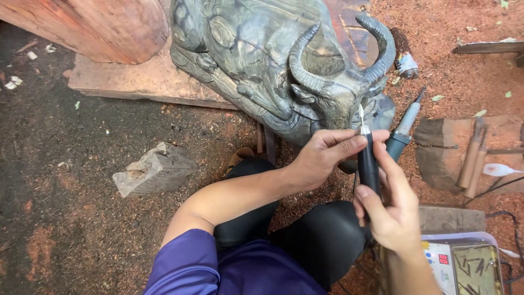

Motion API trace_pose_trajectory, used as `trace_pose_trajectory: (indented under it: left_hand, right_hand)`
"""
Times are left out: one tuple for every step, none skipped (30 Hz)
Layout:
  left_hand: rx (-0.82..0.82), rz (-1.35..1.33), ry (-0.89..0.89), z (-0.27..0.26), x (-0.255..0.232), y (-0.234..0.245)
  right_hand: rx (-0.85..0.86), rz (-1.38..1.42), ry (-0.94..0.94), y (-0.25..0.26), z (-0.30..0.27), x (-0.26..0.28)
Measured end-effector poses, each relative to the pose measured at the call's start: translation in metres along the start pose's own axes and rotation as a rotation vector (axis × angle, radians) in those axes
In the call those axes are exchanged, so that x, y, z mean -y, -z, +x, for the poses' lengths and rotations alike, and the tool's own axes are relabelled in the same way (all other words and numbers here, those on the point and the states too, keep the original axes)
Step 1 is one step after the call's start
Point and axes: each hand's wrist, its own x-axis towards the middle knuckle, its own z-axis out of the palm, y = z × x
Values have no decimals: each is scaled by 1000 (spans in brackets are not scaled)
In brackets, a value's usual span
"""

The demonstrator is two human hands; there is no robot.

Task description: Carving and texturing a wooden buffalo sculpture using a handheld rotary tool

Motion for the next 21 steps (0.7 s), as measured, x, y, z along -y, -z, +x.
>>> trace_pose_trajectory:
  left_hand:
    - [4, -9, -1, 3, -1, 2]
    - [-33, -72, 22, 7, -3, 4]
    - [-70, -136, 47, 11, -4, 6]
    - [-65, -148, 45, 13, -11, 5]
    - [-87, -154, 42, 15, -18, 5]
    - [-108, -160, 37, 17, -25, 5]
    - [-103, -172, 32, 18, -20, 9]
    - [-105, -252, 22, 19, -15, 13]
    - [-107, -332, 12, 21, -8, 17]
    - [-103, -344, 12, 21, -10, 19]
    - [-111, -337, 34, 22, -12, 20]
    - [-119, -330, 60, 22, -13, 21]
    - [-115, -341, 63, 23, -12, 23]
    - [-108, -379, 56, 23, -11, 25]
    - [-101, -418, 50, 23, -10, 26]
    - [-98, -429, 53, 23, -9, 28]
    - [-87, -446, 56, 23, -9, 30]
    - [-73, -463, 56, 24, -8, 32]
    - [-68, -474, 58, 24, -8, 30]
    - [-68, -467, 59, 25, -9, 30]
    - [-68, -461, 61, 26, -10, 29]
  right_hand:
    - [-2, -9, -2, 1, 8, 13]
    - [11, -109, -68, 1, 16, 26]
    - [24, -209, -134, 1, 24, 39]
    - [22, -221, -138, 2, 31, 48]
    - [32, -278, -214, 1, 37, 56]
    - [42, -337, -287, 1, 44, 65]
    - [41, -350, -289, -2, 49, 71]
    - [54, -358, -306, -5, 53, 77]
    - [67, -366, -324, -8, 57, 82]
    - [65, -378, -330, -9, 58, 81]
    - [52, -409, -343, -9, 60, 80]
    - [38, -438, -358, -9, 60, 79]
    - [35, -447, -366, -12, 62, 82]
    - [38, -486, -353, -15, 63, 86]
    - [41, -526, -341, -18, 65, 89]
    - [38, -535, -349, -20, 66, 91]
    - [39, -543, -382, -21, 67, 94]
    - [38, -551, -412, -23, 68, 96]
    - [34, -561, -417, -25, 68, 98]
    - [1, -532, -451, -27, 69, 99]
    - [-33, -503, -484, -29, 69, 100]
